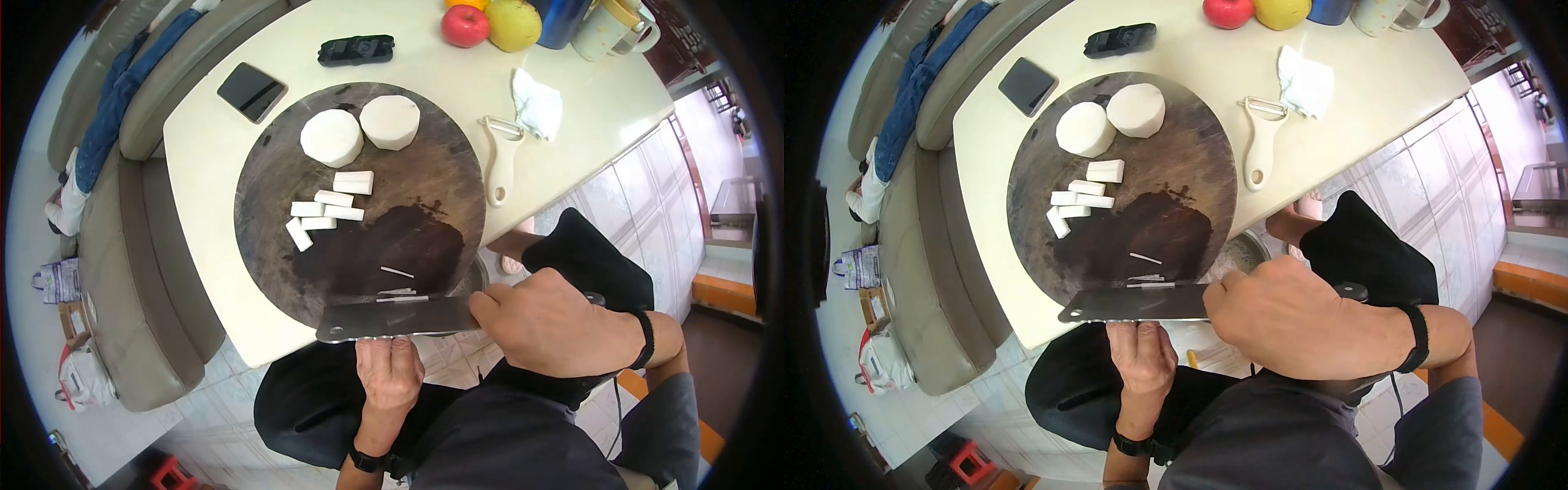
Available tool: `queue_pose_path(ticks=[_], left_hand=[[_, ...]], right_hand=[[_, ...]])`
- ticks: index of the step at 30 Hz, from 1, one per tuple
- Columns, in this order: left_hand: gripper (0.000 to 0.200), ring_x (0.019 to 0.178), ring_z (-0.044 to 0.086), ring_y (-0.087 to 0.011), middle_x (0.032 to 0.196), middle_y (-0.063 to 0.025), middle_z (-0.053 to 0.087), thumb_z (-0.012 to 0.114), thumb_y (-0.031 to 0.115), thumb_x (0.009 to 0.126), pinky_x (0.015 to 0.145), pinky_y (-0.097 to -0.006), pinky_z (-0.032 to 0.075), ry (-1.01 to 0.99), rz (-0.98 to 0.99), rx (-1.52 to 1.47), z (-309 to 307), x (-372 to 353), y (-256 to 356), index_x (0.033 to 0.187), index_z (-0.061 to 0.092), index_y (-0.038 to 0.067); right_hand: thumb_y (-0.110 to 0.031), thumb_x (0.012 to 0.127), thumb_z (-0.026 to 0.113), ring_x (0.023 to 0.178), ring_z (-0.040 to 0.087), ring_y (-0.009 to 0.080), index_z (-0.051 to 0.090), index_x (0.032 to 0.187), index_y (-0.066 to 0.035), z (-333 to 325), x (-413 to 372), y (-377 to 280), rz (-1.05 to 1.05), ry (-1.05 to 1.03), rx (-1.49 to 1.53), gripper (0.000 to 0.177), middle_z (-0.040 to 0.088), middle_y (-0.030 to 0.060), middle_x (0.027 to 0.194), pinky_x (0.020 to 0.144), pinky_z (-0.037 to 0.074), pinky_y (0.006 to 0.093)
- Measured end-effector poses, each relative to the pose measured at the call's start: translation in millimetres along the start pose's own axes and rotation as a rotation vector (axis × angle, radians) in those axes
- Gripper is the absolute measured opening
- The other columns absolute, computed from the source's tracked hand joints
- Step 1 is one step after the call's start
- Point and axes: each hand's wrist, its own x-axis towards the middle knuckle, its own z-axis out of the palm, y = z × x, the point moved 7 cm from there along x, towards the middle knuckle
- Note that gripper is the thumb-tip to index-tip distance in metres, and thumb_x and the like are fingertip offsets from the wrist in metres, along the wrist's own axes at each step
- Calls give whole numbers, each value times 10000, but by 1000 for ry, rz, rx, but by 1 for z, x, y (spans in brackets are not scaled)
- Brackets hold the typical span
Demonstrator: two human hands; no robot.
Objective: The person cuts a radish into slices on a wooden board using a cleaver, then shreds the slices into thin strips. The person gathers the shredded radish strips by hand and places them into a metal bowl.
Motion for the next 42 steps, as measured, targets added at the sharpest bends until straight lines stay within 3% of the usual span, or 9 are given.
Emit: queue_pose_path(ticks=[1,5,8,19,23,25,31,38,42], left_hand=[[313,957,586,-466,1046,-273,593,577,-151,709,864,-507,479,6,13,3,-1,2,2,1015,619,-97],[363,956,585,-475,1056,-277,589,575,-152,707,868,-519,474,3,28,-7,0,0,0,1066,603,-100],[363,944,589,-472,1052,-282,588,574,-154,705,864,-517,475,3,27,37,-1,2,2,1064,602,-101],[389,999,584,-415,1064,-236,594,559,-173,690,872,-466,484,16,-4,-1,-1,3,1,1063,631,-89],[390,993,587,-404,1053,-229,598,570,-167,682,872,-452,484,12,4,20,-1,3,1,1055,644,-82],[386,982,589,-401,1048,-230,599,572,-162,683,868,-451,484,1,3,23,0,2,0,1053,645,-80],[326,945,591,-404,1038,-246,600,577,-147,698,847,-459,485,3,14,29,0,1,0,1011,645,-85],[290,944,587,-417,1043,-247,600,610,-120,718,844,-458,480,3,6,-12,-2,3,0,1005,632,-85],[311,956,577,-400,1049,-221,598,651,-89,726,851,-442,470,-65,-65,-63,-3,3,-3,1035,641,-61]], right_hand=[[-49,650,651,599,649,334,573,783,74,-1,-1,-1,-3,-14,21,197,605,202,694,499,503,400],[-56,647,659,595,649,330,574,783,74,2,1,0,14,-34,-1,207,604,195,692,499,505,397],[-35,670,607,552,601,284,530,841,12,5,5,-2,18,-18,-43,193,549,107,676,471,454,383],[-42,660,610,619,613,318,556,803,15,5,9,8,16,29,5,164,569,125,661,562,477,386],[-40,658,607,619,604,318,555,794,12,-1,4,9,13,-18,18,155,570,126,665,552,460,391],[-53,652,638,626,646,333,591,743,48,-3,3,8,0,-15,17,144,620,186,666,513,474,407],[-52,657,615,597,614,300,554,771,16,-1,4,7,-43,-48,-16,146,573,119,654,527,467,375],[-72,670,623,564,634,278,559,768,28,12,19,-13,-89,24,-88,154,597,136,660,489,488,359],[-50,670,622,617,641,326,580,788,30,8,10,-3,-9,38,23,149,614,168,683,541,498,399]])
